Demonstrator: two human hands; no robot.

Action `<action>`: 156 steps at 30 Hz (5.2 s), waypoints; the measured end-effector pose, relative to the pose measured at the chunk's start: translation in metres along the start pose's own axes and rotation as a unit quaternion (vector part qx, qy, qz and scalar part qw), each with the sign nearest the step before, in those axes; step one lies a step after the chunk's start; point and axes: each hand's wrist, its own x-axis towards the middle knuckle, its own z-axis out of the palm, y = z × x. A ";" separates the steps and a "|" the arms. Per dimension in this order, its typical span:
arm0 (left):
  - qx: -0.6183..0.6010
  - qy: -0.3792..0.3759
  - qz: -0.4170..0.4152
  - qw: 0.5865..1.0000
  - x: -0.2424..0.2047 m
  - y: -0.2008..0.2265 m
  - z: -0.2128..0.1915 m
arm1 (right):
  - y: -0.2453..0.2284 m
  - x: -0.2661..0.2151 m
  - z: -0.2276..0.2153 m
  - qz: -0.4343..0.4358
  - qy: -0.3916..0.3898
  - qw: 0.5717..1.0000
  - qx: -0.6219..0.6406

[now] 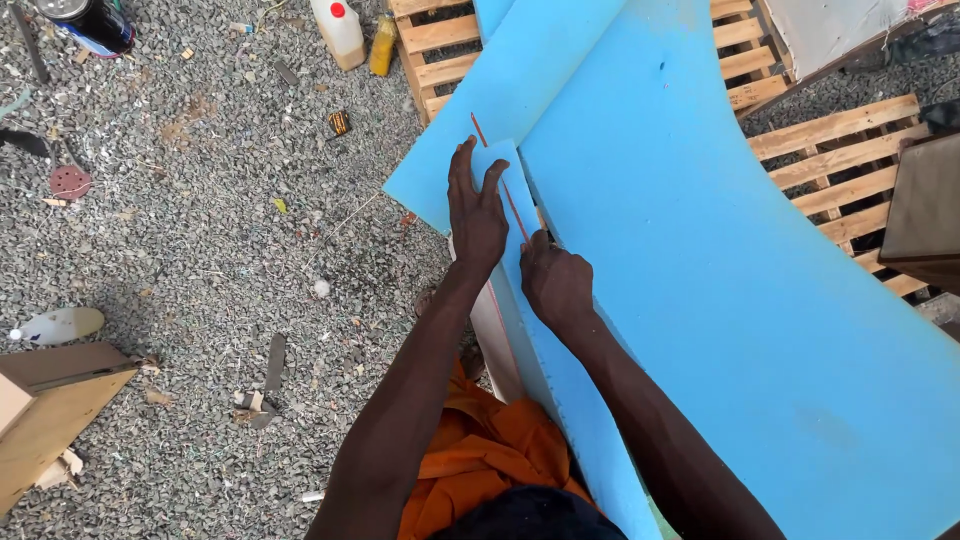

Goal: Cutting a large piece of blue upholstery foam with a knife and using a stick for marking or guiding.

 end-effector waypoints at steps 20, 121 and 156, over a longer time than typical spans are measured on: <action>-0.007 -0.012 0.057 0.998 -0.006 -0.032 0.034 | 0.014 -0.029 0.035 -0.026 -0.031 0.999 -0.014; -0.094 -0.185 0.051 0.977 -0.029 -0.011 0.048 | 0.060 -0.201 0.028 -0.042 -0.015 0.998 -0.035; 0.064 -0.241 0.124 0.960 -0.050 0.002 0.025 | 0.064 -0.159 0.027 -0.026 0.006 0.999 0.037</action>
